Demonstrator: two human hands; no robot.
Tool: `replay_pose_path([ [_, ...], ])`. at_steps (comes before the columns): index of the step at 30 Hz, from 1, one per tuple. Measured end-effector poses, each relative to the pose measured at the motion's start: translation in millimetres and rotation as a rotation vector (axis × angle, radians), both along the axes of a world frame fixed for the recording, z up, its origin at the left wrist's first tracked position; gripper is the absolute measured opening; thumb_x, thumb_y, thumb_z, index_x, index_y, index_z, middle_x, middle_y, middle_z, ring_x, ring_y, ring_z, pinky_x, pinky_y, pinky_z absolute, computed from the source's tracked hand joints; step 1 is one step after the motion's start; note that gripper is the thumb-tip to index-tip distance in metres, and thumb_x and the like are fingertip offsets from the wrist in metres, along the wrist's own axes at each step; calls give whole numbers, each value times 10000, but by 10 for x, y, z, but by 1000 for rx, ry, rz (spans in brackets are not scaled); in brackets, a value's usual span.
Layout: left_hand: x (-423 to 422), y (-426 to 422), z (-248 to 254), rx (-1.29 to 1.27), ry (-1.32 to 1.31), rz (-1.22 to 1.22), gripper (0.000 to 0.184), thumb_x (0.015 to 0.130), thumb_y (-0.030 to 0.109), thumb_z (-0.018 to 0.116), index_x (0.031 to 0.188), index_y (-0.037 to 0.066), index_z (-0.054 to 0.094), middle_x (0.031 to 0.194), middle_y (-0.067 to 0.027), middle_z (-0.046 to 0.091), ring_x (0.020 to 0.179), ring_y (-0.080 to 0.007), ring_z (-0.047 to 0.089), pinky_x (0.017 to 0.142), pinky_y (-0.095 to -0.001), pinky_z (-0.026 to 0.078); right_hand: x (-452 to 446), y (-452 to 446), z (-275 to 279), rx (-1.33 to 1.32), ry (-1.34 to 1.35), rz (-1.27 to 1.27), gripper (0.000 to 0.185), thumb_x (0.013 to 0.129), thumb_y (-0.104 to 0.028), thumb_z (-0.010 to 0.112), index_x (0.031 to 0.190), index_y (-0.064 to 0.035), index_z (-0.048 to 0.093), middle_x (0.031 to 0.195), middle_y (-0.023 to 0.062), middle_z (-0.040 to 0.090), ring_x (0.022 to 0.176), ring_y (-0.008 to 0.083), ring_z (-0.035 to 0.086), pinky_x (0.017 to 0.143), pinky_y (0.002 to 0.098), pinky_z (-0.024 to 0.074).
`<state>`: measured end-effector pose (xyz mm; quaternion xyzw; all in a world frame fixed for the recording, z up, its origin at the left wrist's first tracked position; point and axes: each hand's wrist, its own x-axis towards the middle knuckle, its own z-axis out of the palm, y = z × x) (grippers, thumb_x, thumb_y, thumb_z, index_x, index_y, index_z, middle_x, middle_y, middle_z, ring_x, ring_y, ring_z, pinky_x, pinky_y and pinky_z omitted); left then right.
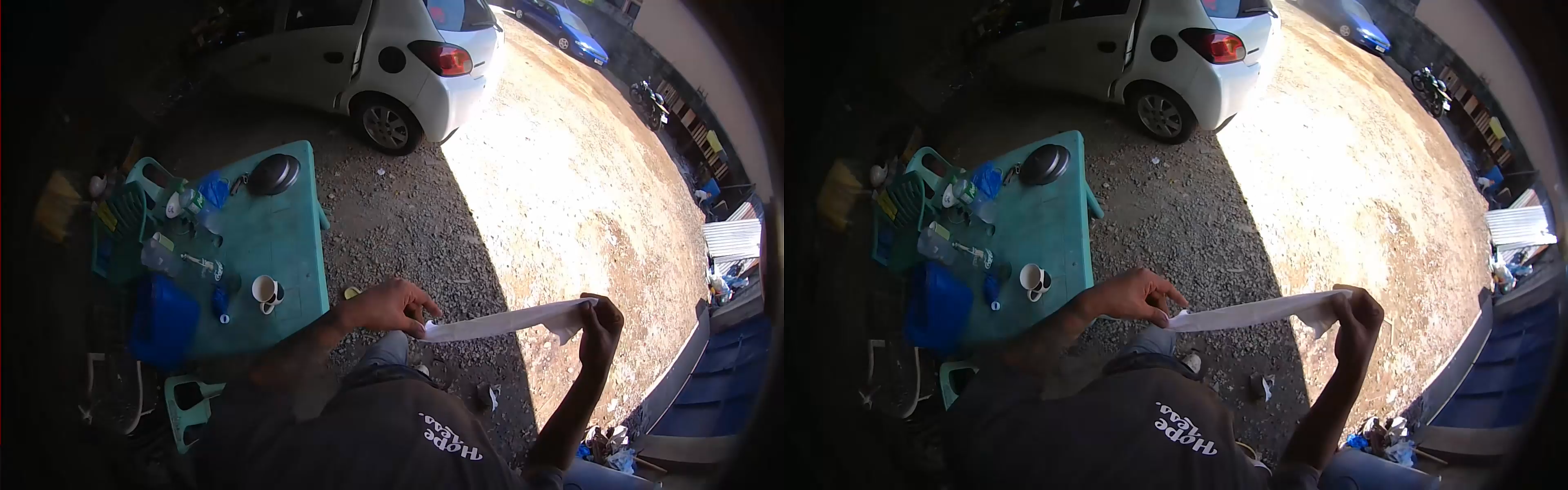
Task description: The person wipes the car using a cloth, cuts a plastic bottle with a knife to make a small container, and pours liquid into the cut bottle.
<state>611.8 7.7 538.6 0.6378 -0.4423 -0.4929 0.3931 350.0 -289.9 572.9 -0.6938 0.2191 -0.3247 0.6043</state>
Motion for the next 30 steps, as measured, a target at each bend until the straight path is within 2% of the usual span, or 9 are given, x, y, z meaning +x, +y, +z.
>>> replay_pose_path([
  [3,152,-289,-71,-45,-22,40,388,773,37,740,1150,20,655,877,-78,717,787,-109,666,719,-255,523,464,-410,241,-98,87,4,246,855,-118,694,1022,56,644,894,66,657,847,135,589,806,279,433],
  [7,737,-648,-32,41,-148,12,310,767,92,755,1059,14,687,914,-75,697,853,-140,658,770,-284,515,1402,-870,351,-428,87,6,394,901,-354,599,1044,12,621,904,59,623,839,158,578,759,303,450],
  [11,1619,-1009,-260,-133,291,208,237,822,167,737,944,15,603,831,-29,642,780,-66,580,692,-272,479,2749,-977,680,-702,10,-201,277,954,-253,524,1042,-4,609,916,64,615,876,158,568,795,287,431],
  [14,2329,-1316,-350,-304,258,226,257,800,91,760,933,55,543,869,-7,621,803,-37,548,700,-249,471,3632,-1256,940,-793,40,-80,240,960,-216,526,1035,-3,606,908,62,615,862,153,561,799,287,424],
  [17,2977,-1484,-226,-553,453,338,409,738,-58,763,983,92,472,977,-31,638,950,-110,609,842,-284,488,4391,-1548,1182,-800,-29,-65,244,969,-230,529,1027,-9,614,891,43,607,841,128,546,777,272,424],
  [19,3371,-1578,-94,-723,348,381,511,715,-110,755,1060,106,446,973,-37,632,930,-131,617,840,-316,505,4828,-1678,1304,-490,-102,-53,270,978,-281,542,1034,-31,628,870,2,579,812,84,519,741,242,412],
  [26,4506,-2076,-94,-941,447,766,209,808,17,713,968,72,590,933,-27,627,873,-119,609,779,-288,500,6249,-2066,1476,-199,-266,146,289,994,-263,503,1114,-6,558,907,29,540,814,132,526,742,280,438],
  [29,4898,-2131,-4,-887,425,737,174,829,52,711,902,85,557,1011,-25,625,1010,-128,588,872,-323,486,6924,-3095,1160,-449,-224,60,514,998,-363,483,1355,7,482,1317,145,535,1183,239,520,1014,347,390],
  [30,5020,-2125,13,-843,373,776,200,832,46,701,880,97,513,993,-8,594,999,-100,557,862,-317,472,7218,-3487,1097,-593,-219,54,512,1009,-360,458,1346,24,485,1331,149,525,1205,244,507,1037,348,368],
])
